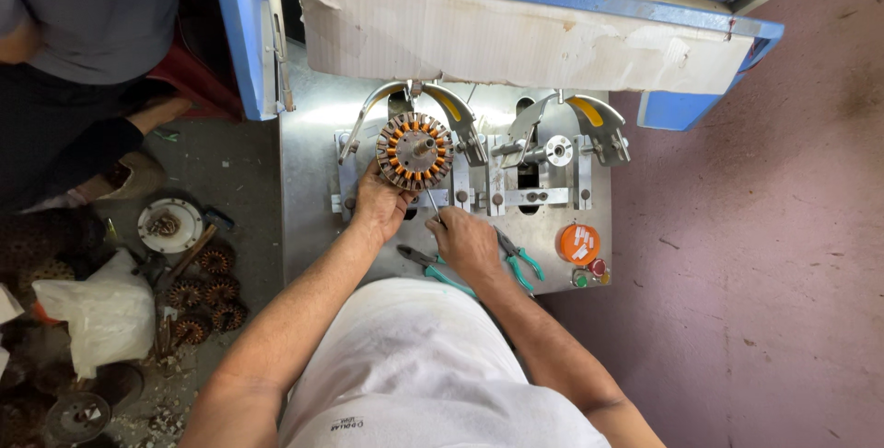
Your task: The person operates a specialized machine to process a motor stator, using a metal tool to adjust the copper windings. They then use pliers to trim excess wire and inspect the finished component before placing it on the floor.
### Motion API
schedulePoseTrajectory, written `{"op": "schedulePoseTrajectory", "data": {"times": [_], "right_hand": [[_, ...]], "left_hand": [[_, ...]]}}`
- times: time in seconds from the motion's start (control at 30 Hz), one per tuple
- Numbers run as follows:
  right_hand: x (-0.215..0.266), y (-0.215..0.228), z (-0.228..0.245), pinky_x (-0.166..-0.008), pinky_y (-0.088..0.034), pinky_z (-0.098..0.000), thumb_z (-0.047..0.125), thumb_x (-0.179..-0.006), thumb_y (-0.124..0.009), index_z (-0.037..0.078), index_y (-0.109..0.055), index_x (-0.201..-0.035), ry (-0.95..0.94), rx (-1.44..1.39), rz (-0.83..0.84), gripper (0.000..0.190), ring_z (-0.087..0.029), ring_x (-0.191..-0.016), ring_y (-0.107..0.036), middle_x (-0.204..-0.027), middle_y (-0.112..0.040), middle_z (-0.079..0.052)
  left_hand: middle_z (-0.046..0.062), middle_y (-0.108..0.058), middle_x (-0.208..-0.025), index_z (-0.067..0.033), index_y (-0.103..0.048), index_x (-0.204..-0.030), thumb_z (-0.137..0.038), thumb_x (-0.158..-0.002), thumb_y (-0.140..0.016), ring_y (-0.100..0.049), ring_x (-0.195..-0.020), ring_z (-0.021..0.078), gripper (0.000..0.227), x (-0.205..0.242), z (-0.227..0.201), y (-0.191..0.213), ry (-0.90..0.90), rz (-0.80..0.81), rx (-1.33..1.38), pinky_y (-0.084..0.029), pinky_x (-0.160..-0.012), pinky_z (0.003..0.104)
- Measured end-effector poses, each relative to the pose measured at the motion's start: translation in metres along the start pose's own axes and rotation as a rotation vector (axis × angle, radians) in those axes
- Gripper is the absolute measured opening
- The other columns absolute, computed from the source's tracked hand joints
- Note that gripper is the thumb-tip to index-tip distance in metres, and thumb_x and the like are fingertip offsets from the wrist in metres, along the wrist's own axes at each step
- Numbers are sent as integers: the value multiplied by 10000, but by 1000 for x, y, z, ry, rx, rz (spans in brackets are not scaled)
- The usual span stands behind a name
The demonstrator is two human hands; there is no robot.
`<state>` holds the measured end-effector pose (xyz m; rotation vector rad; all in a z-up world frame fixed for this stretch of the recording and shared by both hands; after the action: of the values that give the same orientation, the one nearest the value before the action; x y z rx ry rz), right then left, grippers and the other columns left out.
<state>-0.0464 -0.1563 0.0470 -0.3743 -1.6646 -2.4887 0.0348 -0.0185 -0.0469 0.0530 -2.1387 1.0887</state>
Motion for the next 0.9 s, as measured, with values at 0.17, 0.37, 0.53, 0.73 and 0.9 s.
{"op": "schedulePoseTrajectory", "data": {"times": [0.17,0.37,0.53,0.73,0.9], "right_hand": [[16,5,-5,-516,-536,-411,305,-902,-723,110,-749,-898,143,192,-85,197,-263,-610,-676,-787,-691,-48],[59,-18,-52,-581,-555,-370,261,-929,-729,155,-793,-1011,201,296,59,149,-193,-700,-688,-781,-678,-7],[53,-13,-59,-697,-586,-357,284,-827,-751,167,-772,-1059,294,420,133,261,-188,-871,-690,-990,-704,-9],[-18,51,-18,-610,-595,-315,378,-923,-732,135,-687,-1268,38,-83,29,424,-129,-721,-680,-991,-738,-17],[-72,89,36,-626,-566,-339,317,-922,-750,49,-687,-1265,283,-230,-249,440,-188,-704,-700,-914,-734,-86]], "left_hand": [[73,-686,-1178,-118,-590,-1288,94,-910,-619,-717,-936,181,435,9,-4,1,50,-46,-104,-635,-738,311],[116,-653,-1230,-54,-602,-1290,-13,-991,-583,-692,-1082,216,302,37,-31,-3,30,10,-169,-649,-907,400],[118,-649,-1225,-56,-564,-1339,-277,-1000,-512,-662,-1133,250,408,57,-51,-22,48,42,-28,-607,-957,515],[88,-618,-1324,-103,-509,-1409,-293,-1017,-552,-645,-1181,247,437,60,-53,-36,-25,78,-220,-608,-963,476],[107,-620,-1327,-127,-483,-1454,-287,-1030,-528,-652,-1184,260,456,59,-51,-32,-8,90,-212,-615,-950,455]]}}
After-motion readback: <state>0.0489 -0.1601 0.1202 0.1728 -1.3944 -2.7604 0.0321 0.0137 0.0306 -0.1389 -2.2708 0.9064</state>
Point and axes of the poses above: each hand's wrist, its own x-axis away from the middle knuckle, its own y-axis out of the back of the hand, z = x × y, the point moved 2 cm from there along -x, towards the middle knuckle
